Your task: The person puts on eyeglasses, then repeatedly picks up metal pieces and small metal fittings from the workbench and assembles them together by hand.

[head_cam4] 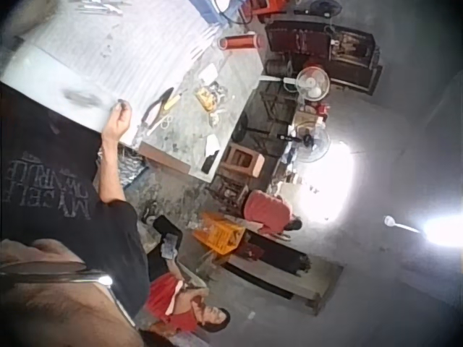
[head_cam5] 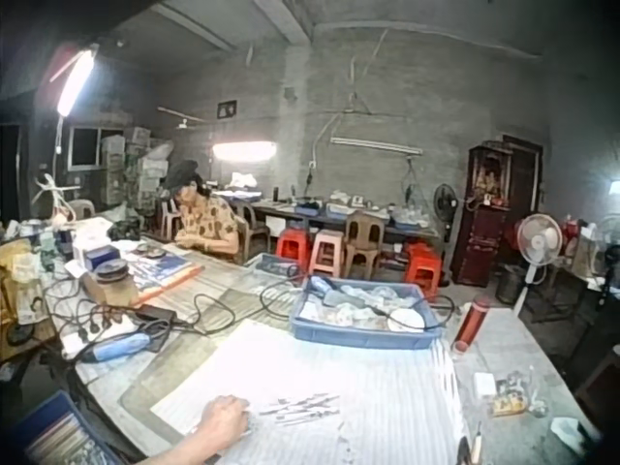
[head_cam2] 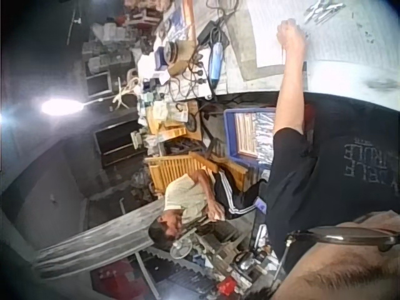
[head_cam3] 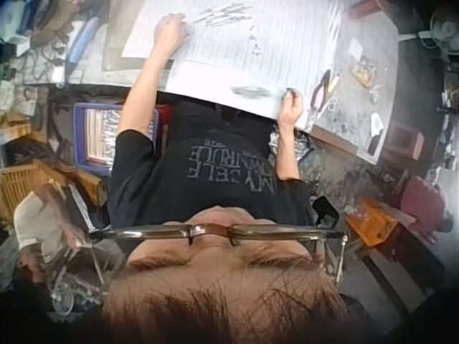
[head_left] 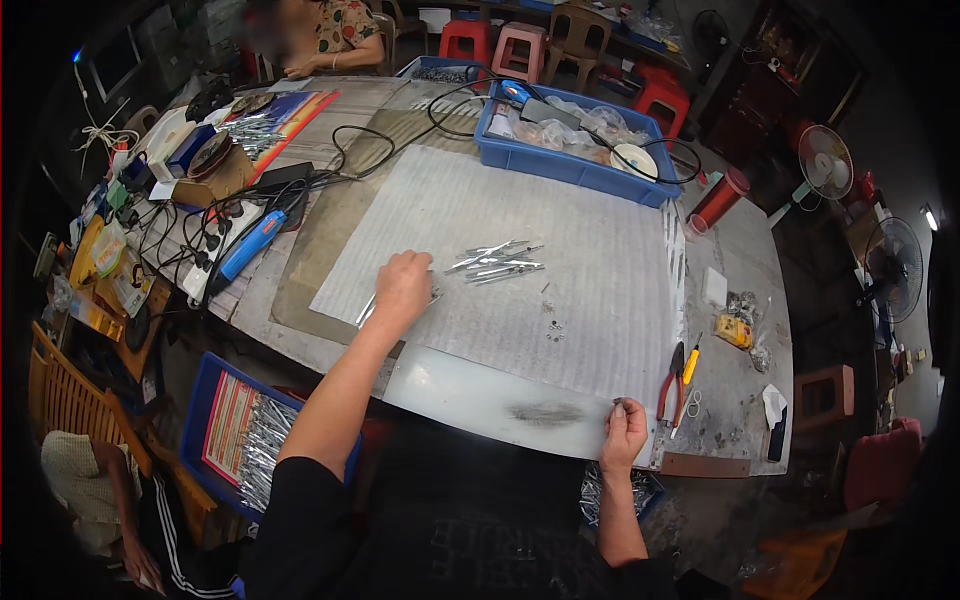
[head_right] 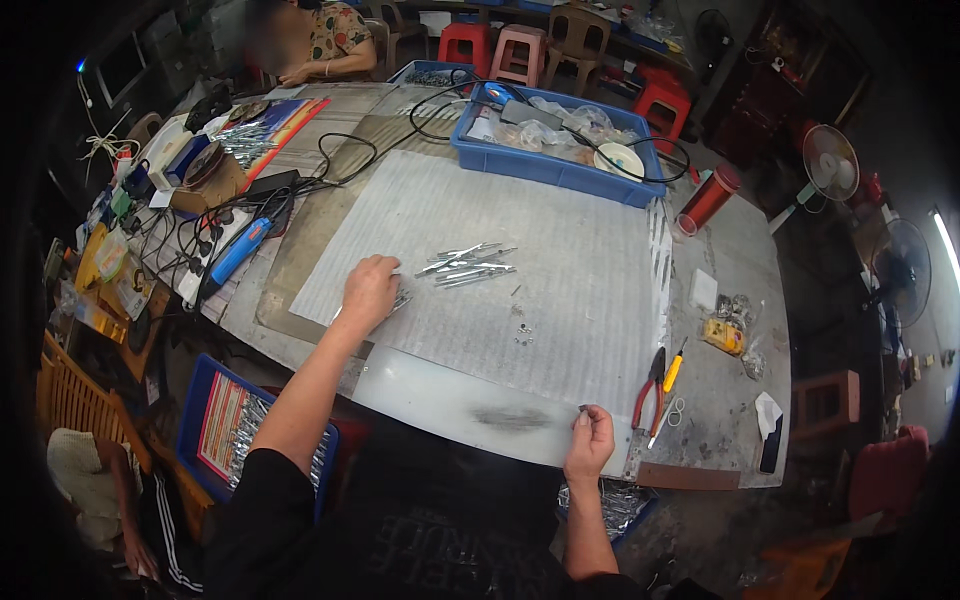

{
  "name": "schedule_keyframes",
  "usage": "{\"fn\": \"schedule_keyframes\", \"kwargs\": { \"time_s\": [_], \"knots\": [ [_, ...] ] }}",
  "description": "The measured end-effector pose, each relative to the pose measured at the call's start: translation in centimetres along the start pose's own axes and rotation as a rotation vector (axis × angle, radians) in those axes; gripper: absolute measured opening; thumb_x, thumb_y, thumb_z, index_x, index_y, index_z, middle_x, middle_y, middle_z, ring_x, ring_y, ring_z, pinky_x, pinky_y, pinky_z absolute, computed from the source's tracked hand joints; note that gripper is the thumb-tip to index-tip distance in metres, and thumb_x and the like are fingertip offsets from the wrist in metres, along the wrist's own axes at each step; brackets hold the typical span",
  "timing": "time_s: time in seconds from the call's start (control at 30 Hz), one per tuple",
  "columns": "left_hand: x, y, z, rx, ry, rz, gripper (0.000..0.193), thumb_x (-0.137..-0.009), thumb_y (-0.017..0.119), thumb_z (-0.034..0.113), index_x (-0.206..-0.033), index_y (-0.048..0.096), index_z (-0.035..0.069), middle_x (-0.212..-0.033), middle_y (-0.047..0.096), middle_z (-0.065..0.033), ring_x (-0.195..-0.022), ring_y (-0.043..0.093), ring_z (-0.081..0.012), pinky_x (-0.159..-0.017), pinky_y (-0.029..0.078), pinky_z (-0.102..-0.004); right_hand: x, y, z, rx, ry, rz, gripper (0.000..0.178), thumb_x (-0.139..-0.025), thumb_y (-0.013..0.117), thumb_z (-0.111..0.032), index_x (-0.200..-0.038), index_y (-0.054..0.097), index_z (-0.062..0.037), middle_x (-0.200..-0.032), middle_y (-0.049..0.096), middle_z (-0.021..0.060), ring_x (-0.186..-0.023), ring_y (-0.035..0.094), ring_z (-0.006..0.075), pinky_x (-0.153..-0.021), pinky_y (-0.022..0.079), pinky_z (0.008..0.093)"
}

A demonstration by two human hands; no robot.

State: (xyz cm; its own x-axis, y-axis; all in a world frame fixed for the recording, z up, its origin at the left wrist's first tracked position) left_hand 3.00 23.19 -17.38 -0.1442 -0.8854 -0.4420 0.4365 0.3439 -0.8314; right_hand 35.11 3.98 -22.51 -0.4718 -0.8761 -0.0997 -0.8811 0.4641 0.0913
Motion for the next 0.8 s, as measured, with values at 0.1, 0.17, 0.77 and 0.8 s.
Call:
{"fn": "schedule_keyframes", "kwargs": {
  "time_s": [0.1,0.17,0.77,0.8],
  "knots": [
    [-1.1,2.4,1.3,-0.083,0.037,-0.059,0.011,-0.069,0.057,0.009,-0.08,0.058,0.005,-0.08,0.057,-0.0104,-0.079,0.053,-0.0282,-0.067,0.043,-0.0405,0.1,0.3,-0.2,-0.001,-0.001,-0.005,0.011,-0.085,0.044,-0.005,-0.093,0.048,0.0018,-0.073,0.047,0.0003,-0.065,0.042,0.0049,-0.059,0.035,0.0177],
    [-1.6,3.7,2.0,-0.122,0.084,-0.065,0.008,-0.07,0.055,0.011,-0.077,0.057,0.006,-0.077,0.057,-0.0088,-0.078,0.054,-0.0273,-0.064,0.043,-0.0407,0.1,0.1,-0.1,0.01,-0.011,0.0,0.011,-0.084,0.044,-0.005,-0.092,0.048,0.0017,-0.073,0.047,0.0003,-0.065,0.042,0.005,-0.059,0.035,0.0177],
    [0.0,-0.6,4.6,0.125,0.064,0.03,0.005,-0.072,0.052,0.006,-0.076,0.052,0.003,-0.076,0.056,-0.0126,-0.074,0.054,-0.0302,-0.064,0.041,-0.0412,0.1,0.4,-0.4,0.074,-0.052,0.008,0.011,-0.084,0.047,-0.005,-0.09,0.05,0.0029,-0.071,0.048,-0.0002,-0.064,0.042,0.0042,-0.058,0.035,0.0174],
    [0.7,-1.0,5.1,0.237,0.071,0.04,0.005,-0.072,0.053,0.005,-0.076,0.052,0.002,-0.073,0.056,-0.0133,-0.071,0.054,-0.0297,-0.063,0.042,-0.039,0.1,0.5,-0.4,0.087,-0.043,-0.005,0.012,-0.084,0.048,-0.006,-0.091,0.051,0.003,-0.071,0.048,-0.0006,-0.064,0.042,0.0041,-0.058,0.035,0.0172]
  ]
}}
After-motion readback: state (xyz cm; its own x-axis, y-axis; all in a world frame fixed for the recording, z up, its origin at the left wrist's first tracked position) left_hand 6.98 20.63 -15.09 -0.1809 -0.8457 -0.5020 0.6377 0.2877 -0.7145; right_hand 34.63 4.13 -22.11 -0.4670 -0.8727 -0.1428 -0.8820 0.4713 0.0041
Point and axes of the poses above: each hand's wrist, its own x-axis away from the middle knuckle, its own y-axis out of the palm, z = x × y, the point moved 6 cm from there along -x, towards the middle knuckle
